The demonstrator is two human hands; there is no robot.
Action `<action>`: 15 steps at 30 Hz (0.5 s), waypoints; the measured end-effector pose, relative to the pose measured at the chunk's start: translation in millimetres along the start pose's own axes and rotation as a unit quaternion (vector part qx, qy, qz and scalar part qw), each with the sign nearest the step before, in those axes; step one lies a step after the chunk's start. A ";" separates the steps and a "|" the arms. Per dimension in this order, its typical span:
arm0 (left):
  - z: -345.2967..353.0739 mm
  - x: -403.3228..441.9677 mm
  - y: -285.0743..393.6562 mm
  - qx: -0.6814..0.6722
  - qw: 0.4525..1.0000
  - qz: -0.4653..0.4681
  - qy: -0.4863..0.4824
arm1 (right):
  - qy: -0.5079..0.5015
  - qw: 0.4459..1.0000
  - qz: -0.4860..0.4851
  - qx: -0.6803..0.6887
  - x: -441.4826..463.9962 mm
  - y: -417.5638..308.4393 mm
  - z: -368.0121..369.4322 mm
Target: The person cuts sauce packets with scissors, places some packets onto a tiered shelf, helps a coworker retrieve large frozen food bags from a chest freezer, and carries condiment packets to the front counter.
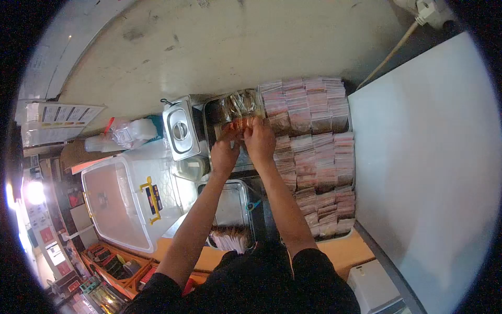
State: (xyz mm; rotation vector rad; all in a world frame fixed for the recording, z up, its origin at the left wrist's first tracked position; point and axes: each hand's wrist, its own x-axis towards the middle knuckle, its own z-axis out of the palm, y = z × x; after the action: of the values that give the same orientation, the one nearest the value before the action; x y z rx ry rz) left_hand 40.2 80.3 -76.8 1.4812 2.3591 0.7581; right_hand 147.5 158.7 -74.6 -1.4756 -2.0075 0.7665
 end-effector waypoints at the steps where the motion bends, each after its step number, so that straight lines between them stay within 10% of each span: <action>1: 0.3 0.3 -1.7 -0.017 1.000 0.003 0.011 | 0.020 1.000 0.017 -0.001 -0.9 -5.2 -2.4; 7: -7.0 -0.1 -3.4 0.023 0.999 0.021 -0.015 | -0.026 0.990 0.126 0.055 -0.6 -15.7 0.4; 15: -12.0 -4.3 -10.4 -0.073 0.997 -0.013 0.027 | -0.012 0.996 -0.001 0.091 -10.4 1.4 11.2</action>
State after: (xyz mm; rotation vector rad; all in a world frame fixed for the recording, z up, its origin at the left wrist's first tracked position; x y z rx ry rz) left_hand 28.5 69.4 -72.8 1.3844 2.3021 0.9541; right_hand 143.3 147.5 -84.3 -1.3649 -1.9011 0.9419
